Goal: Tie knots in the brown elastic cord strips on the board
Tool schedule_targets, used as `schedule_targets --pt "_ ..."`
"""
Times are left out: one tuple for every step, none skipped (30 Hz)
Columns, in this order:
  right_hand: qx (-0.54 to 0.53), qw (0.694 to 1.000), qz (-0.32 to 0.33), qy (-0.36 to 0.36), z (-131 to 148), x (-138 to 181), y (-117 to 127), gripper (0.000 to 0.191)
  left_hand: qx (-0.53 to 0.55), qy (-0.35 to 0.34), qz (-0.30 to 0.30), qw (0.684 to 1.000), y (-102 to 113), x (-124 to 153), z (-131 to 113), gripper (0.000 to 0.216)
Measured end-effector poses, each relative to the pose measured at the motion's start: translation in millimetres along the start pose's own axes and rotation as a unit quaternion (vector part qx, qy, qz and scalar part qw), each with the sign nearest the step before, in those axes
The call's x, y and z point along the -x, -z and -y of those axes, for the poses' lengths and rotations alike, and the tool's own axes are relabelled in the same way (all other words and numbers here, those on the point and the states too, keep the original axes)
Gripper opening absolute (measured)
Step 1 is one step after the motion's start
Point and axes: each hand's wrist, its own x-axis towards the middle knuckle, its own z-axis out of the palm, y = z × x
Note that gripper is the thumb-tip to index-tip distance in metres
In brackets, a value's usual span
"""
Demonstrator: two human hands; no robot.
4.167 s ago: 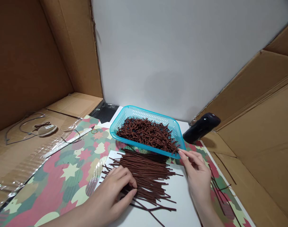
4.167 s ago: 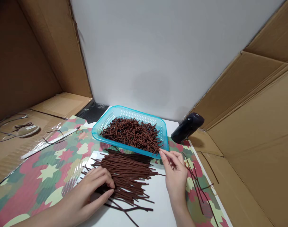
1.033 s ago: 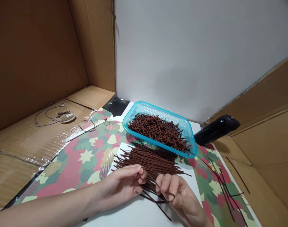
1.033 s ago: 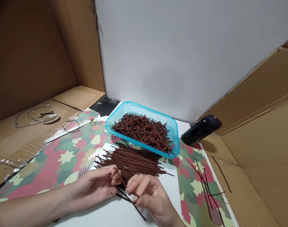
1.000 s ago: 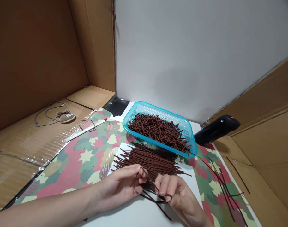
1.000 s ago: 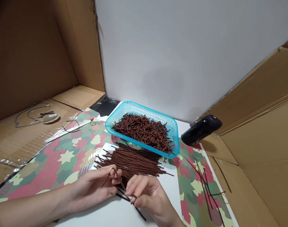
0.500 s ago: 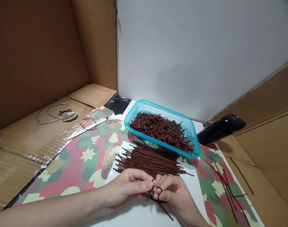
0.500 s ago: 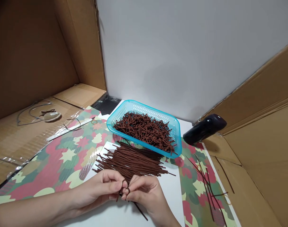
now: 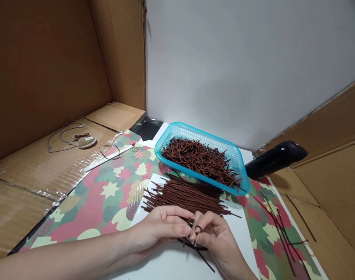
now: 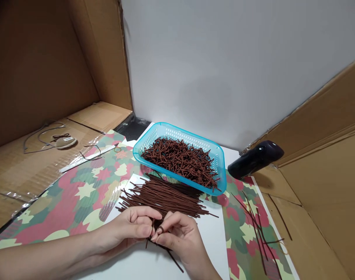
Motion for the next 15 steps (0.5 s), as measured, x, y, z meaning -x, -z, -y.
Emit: schedule_targets --pt "-0.004 1.000 -0.007 -0.009 0.6 0.2 -0.4 0.016 -0.003 0.000 -0.001 1.000 -0.1 0.0 -0.3 0.029" --pt "-0.009 1.000 -0.011 -0.021 1.1 0.4 -0.9 0.020 -0.008 -0.002 -0.004 1.000 -0.4 0.0 -0.7 0.026" --pt "-0.013 0.999 -0.012 -0.031 1.6 0.6 -1.5 0.023 -0.015 -0.006 -0.010 1.000 -0.8 0.2 -1.1 0.023" --pt "-0.014 0.999 -0.011 -0.036 2.1 0.7 -2.0 0.024 -0.022 -0.011 -0.016 1.000 -1.3 0.4 -1.7 0.021" --pt "-0.009 0.999 -0.010 -0.033 2.4 0.8 -2.5 0.023 -0.029 -0.016 -0.020 0.999 -2.0 0.7 -2.3 0.020" --pt "0.001 1.000 -0.009 -0.023 2.5 0.8 -2.9 0.021 -0.037 -0.022 -0.024 0.999 -2.7 1.0 -2.9 0.019" --pt "0.015 1.000 -0.007 -0.008 2.5 0.8 -3.2 0.017 -0.047 -0.028 -0.029 0.998 -3.4 1.5 -3.5 0.018" --pt "0.030 1.000 -0.005 0.006 2.4 0.8 -3.3 0.015 -0.060 -0.035 -0.035 0.997 -4.0 2.1 -4.0 0.017" --pt "0.044 0.999 -0.003 0.017 2.1 0.8 -3.2 0.012 -0.074 -0.043 -0.041 0.995 -4.4 2.7 -4.3 0.016" --pt "0.057 0.998 -0.001 0.027 1.7 1.0 -3.1 0.010 -0.088 -0.052 -0.047 0.994 -4.7 3.4 -4.5 0.016" --pt "0.068 0.997 -0.002 0.036 1.2 1.1 -2.8 0.009 -0.102 -0.061 -0.053 0.991 -4.7 4.0 -4.5 0.015" --pt "0.077 0.996 -0.007 0.044 0.9 1.4 -2.6 0.008 -0.113 -0.071 -0.059 0.989 -4.6 4.4 -4.4 0.014" --pt "0.086 0.995 -0.014 0.051 0.5 1.6 -2.4 0.008 -0.125 -0.080 -0.063 0.987 -4.3 4.8 -4.2 0.014" --pt "0.094 0.994 -0.023 0.057 0.3 1.9 -2.1 0.009 -0.136 -0.089 -0.065 0.985 -3.9 5.0 -4.0 0.013" --pt "0.102 0.992 -0.030 0.061 0.0 2.2 -1.9 0.009 -0.148 -0.101 -0.064 0.982 -3.4 5.2 -3.8 0.013"
